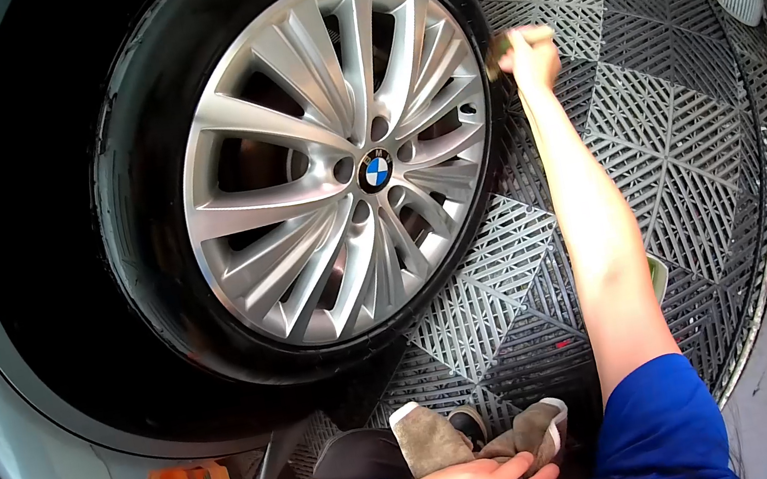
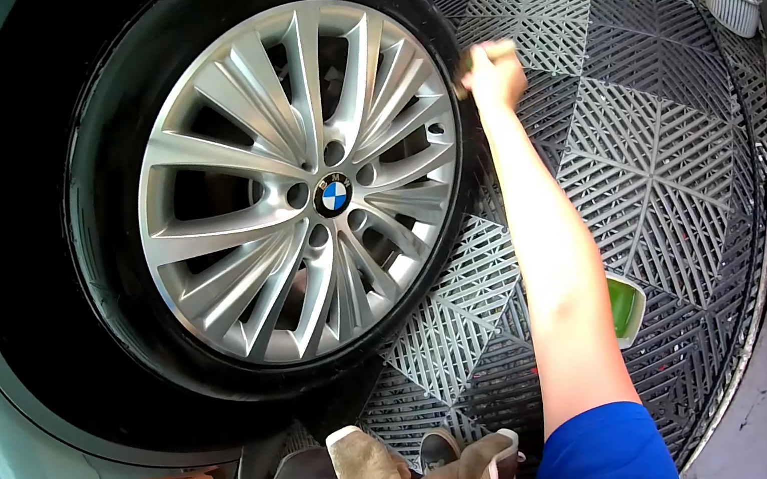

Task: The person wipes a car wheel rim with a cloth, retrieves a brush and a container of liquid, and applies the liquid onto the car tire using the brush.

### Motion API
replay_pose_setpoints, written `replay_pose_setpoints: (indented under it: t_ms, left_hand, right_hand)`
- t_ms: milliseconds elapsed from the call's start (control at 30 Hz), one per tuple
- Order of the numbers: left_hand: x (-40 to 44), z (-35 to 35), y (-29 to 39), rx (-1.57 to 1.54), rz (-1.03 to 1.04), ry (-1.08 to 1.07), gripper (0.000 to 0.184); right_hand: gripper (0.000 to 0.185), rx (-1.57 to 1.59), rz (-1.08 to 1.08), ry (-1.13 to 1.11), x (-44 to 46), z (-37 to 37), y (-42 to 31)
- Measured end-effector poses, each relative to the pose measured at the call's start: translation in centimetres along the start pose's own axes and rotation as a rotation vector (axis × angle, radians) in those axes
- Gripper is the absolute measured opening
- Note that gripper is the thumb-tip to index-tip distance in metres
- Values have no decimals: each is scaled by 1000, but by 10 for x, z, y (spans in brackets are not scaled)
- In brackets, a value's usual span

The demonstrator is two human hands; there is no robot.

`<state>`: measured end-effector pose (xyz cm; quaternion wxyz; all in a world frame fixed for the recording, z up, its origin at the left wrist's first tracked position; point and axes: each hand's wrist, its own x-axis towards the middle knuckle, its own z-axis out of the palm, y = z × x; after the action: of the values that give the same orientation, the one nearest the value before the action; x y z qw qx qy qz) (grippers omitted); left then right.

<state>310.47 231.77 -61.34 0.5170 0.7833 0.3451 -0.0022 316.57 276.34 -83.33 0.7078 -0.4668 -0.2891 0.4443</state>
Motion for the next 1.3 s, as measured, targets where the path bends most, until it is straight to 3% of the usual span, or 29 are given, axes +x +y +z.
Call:
replay_pose_setpoints:
  t_ms: [133, 200, 267, 333, 467, 533, 567, 600, 633, 667, 700, 800, 833, 933, 1000, 1133, 1200, 1300]
  left_hand:
    - [5, -1, -2, -5, 37, 25, 53]
    - [5, 0, -5, 38, 73, 39, 53]
    - [6, -5, -1, 60, 64, 26, 53]
    - [7, -7, 1, 77, 59, 20, 54]
    - [6, -3, 5, 117, 13, 15, 56]
    - [8, 1, 2, 457, 167, 134, 22]
    - [6, -2, 3, 467, 172, 135, 22]
    - [4, -6, 6, 292, 101, 80, 38]
    - [2, -9, 6, 119, 30, 21, 55]
    - [0, -7, 4, 133, 39, 17, 55]
    - [-3, -1, 0, 140, 75, 45, 54]
    - [-2, 2, -3, 103, 83, 21, 51]
    - [-1, 2, -4, 88, 88, 30, 51]
    - [2, 4, -4, 99, 92, 54, 51]
    - [2, 1, -3, 123, 90, 72, 50]
    - [-2, -3, 8, 148, 49, 58, 51]
    - [-5, 1, 11, 192, 39, 53, 52]
    - [-6, 5, 14, 188, 64, 98, 51]
  right_hand:
    - [9, 301, -222, -241, 14, 21, -71]
    - [16, 496, -344, -495, 14, 15, -100]
    - [20, 532, -380, -557, 18, 6, -102]
    - [26, 589, -278, -421, 32, -5, -72]
    - [19, 391, 222, -54, 15, -38, 38]
    - [16, 399, 393, -7, -2, -65, 105]
    - [18, 251, 522, 49, -10, -73, 119]
    - [20, 100, 646, 106, -13, -77, 122]
    - [22, -46, 632, 72, -3, -76, 122]
    - [24, -190, 613, 42, 10, -73, 120]
    - [24, -305, 466, 30, 20, -61, 85]
    - [23, -100, -41, -98, 50, 0, -10]
    - [21, -158, -210, -181, 56, 15, -47]
    - [21, 530, -271, -493, 49, 32, -131]
    - [24, 643, -184, -495, 46, 27, -139]
    - [22, 640, -28, -396, 55, -5, -35]
    - [23, 469, 213, -87, 21, -29, 15]
    - [23, 253, 422, 60, -38, -74, 99]
